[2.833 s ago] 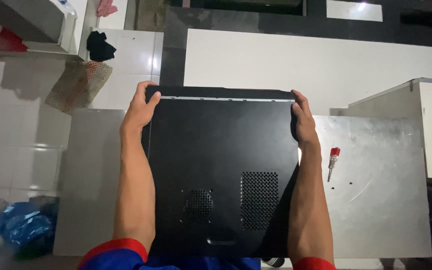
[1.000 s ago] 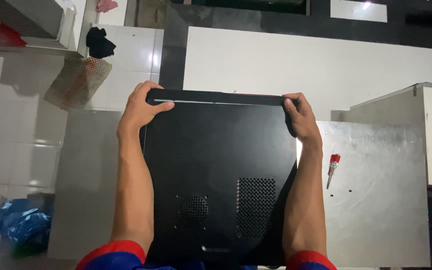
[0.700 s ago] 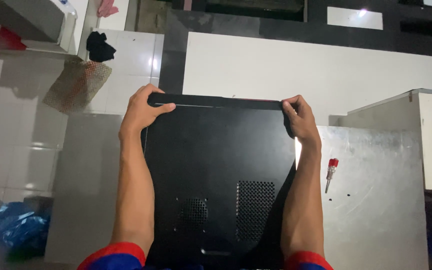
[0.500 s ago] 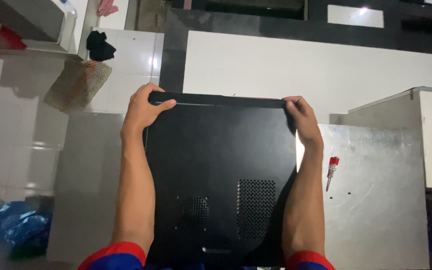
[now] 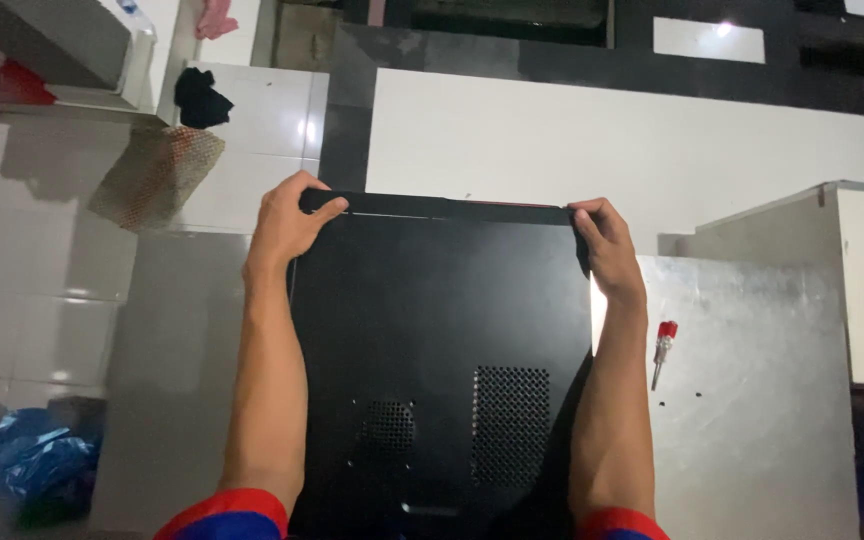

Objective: The person is finishing the assembly of a computer tower by connecting internal cables, attaching the side panel, and screwing it in place.

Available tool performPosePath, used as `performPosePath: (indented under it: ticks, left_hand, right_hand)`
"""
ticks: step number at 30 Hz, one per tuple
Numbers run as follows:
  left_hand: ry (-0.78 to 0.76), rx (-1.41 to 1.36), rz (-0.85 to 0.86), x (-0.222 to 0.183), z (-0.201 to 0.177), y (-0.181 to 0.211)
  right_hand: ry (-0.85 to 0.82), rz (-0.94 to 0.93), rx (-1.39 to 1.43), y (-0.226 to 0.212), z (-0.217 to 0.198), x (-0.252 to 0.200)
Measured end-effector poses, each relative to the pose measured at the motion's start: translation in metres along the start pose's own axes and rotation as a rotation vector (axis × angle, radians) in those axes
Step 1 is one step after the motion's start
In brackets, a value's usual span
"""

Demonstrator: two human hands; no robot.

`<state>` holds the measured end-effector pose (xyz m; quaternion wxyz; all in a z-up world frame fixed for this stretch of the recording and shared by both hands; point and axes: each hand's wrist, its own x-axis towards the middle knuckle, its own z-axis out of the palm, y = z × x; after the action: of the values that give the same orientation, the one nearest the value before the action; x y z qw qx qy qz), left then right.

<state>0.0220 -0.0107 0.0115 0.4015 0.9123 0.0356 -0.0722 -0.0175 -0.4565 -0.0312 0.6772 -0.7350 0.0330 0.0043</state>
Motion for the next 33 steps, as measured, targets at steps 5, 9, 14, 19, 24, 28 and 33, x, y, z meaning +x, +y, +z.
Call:
performPosePath:
  ticks: [5, 9, 14, 19, 24, 28, 33]
  left_hand:
    - [-0.002, -0.022, 0.017, -0.006, -0.002, 0.012]
    - [-0.027, -0.021, 0.016, -0.006, -0.005, 0.017]
    - [-0.012, -0.025, 0.037, -0.006, -0.006, 0.014]
    - [0.001, -0.038, 0.066, 0.001, 0.001, 0.001]
    - [0.002, -0.039, 0.038, 0.001, 0.005, -0.005]
    - [0.066, 0.040, 0.096, 0.006, 0.015, -0.018]
    - [0.240, 0.093, 0.322, -0.015, 0.020, -0.037]
  right_hand:
    - [-0.003, 0.088, 0.066, -0.005, -0.001, -0.003]
    - [-0.029, 0.092, -0.022, -0.010, 0.003, -0.005]
    - [-0.019, 0.090, -0.067, -0.023, 0.007, -0.007]
    - [-0.027, 0.059, -0.071, -0.025, 0.007, -0.005]
    - [-0.034, 0.048, -0.091, 0.017, -0.009, 0.013]
    - [0.010, -0.013, -0.239, 0.021, -0.012, 0.018]
    - [0.040, 0.105, -0.643, 0.007, -0.011, -0.008]
